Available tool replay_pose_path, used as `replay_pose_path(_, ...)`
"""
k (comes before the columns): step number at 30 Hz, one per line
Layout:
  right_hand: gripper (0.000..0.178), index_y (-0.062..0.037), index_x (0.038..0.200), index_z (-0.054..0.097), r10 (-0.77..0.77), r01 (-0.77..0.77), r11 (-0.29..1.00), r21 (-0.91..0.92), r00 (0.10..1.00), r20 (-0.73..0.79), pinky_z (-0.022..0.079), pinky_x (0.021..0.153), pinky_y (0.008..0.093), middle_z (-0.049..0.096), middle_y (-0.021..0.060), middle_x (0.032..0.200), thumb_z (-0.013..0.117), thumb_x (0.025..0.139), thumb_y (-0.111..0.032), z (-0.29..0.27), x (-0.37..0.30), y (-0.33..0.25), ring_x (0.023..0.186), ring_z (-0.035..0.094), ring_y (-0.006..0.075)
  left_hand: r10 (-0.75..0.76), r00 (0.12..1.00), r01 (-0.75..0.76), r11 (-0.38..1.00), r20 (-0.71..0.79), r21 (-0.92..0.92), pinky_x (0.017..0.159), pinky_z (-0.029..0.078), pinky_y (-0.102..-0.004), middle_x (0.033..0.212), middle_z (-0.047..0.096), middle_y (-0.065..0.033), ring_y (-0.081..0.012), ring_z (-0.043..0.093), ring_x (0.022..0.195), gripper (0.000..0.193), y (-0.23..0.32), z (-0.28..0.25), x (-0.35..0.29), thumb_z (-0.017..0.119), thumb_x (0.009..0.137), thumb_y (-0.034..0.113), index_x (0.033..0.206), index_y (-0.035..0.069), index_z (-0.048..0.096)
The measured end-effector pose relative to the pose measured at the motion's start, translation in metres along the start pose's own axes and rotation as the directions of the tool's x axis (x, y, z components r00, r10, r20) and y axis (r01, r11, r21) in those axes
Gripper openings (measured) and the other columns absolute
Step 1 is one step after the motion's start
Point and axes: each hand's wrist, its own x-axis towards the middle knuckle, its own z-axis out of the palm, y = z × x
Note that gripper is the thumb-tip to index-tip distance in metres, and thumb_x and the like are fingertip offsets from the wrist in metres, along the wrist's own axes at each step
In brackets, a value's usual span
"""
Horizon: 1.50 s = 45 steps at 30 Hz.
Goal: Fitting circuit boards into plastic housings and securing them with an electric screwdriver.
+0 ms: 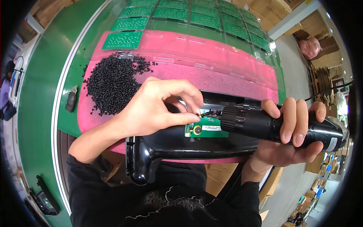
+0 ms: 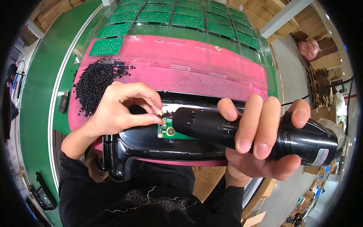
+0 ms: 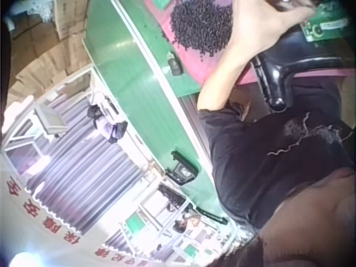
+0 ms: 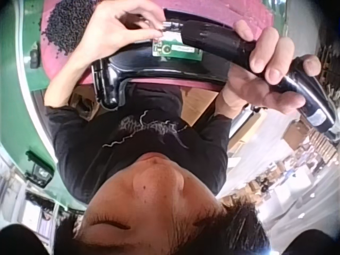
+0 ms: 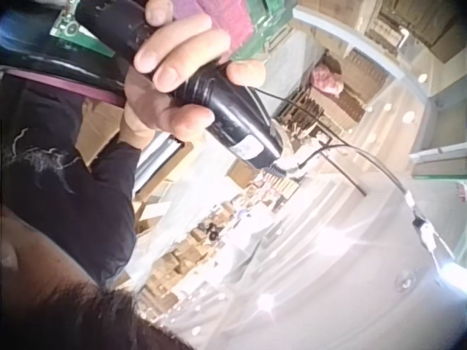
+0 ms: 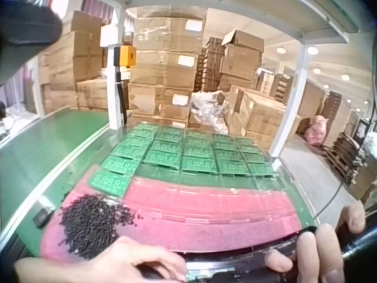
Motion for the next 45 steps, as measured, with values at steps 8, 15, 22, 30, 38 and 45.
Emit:
replay_pose_path(8,0.036,-0.0173,0.109,0.044,0.032,-0.029,0.999,-0.031,0.996,0.083,0.034,0.080,0.0361,0.053,-0.0042,0.074,0.071,0.085,-0.023,-0.002,0.000,0.003,0.069,0.049,0.0103,0.228,0.973,-0.229,0.960,0.024,0.160,0.073,0.057,-0.0273,0.087,0.070,-0.0102,-0.0188,0.070,0.082,0.022,-0.002,0.001,-0.001,0.074,0.077,-0.002,0.096,-0.003,0.061)
replay_pose_path(15,0.037,-0.0183,0.109,0.043,0.050,-0.048,0.998,-0.044,0.997,0.057,0.036,0.083,0.0389,0.051,-0.0041,0.073,0.070,0.085,-0.026,-0.001,-0.004,0.011,0.068,0.049,0.0114,0.358,0.932,-0.350,0.857,0.052,0.378,0.069,0.055,-0.0339,0.086,0.068,-0.0121,-0.0271,0.067,0.078,0.028,0.003,0.007,0.001,0.076,0.071,0.001,0.095,-0.003,0.063)
replay_pose_path(22,0.036,-0.0196,0.112,0.043,0.076,-0.064,0.990,-0.126,0.993,0.089,0.035,0.082,0.0387,0.053,-0.0032,0.074,0.067,0.088,-0.032,-0.002,-0.007,0.020,0.070,0.051,0.0121,0.415,0.895,-0.418,0.649,0.165,0.636,0.057,0.048,-0.0331,0.079,0.062,-0.0082,-0.0241,0.061,0.072,0.021,-0.004,0.006,-0.002,0.074,0.068,0.003,0.083,0.000,0.060)
replay_pose_path(30,0.037,-0.0087,0.114,0.042,-0.083,0.109,0.958,-0.267,0.991,0.106,0.042,0.060,0.0266,0.052,-0.0004,0.068,0.058,0.090,-0.031,-0.011,-0.007,-0.007,0.058,0.049,0.0106,0.467,0.884,-0.368,0.713,-0.013,0.597,0.058,0.050,-0.0339,0.077,0.060,-0.0100,-0.0275,0.061,0.071,0.018,-0.002,0.005,0.003,0.071,0.072,-0.002,0.086,-0.001,0.059)
replay_pose_path(38,0.035,-0.0049,0.111,0.045,0.025,-0.045,0.863,-0.503,0.999,-0.047,0.040,0.055,0.0295,0.046,0.0015,0.062,0.053,0.089,-0.031,-0.023,0.000,-0.005,0.052,0.042,0.0119,0.220,0.974,-0.221,0.875,0.052,0.431,0.060,0.050,-0.0349,0.078,0.062,-0.0120,-0.0273,0.063,0.071,0.014,-0.004,0.007,-0.003,0.070,0.078,-0.001,0.088,0.000,0.061)
replay_pose_path(45,0.032,-0.0031,0.108,0.044,0.029,-0.088,0.794,-0.602,0.994,-0.107,0.042,0.055,0.0305,0.045,0.0030,0.060,0.051,0.089,-0.028,-0.024,0.001,0.004,0.051,0.043,0.0128,0.177,0.977,-0.213,0.873,0.123,0.439,0.059,0.048,-0.0375,0.078,0.060,-0.0112,-0.0286,0.060,0.072,0.012,-0.005,0.006,-0.003,0.069,0.077,-0.001,0.086,-0.001,0.061)
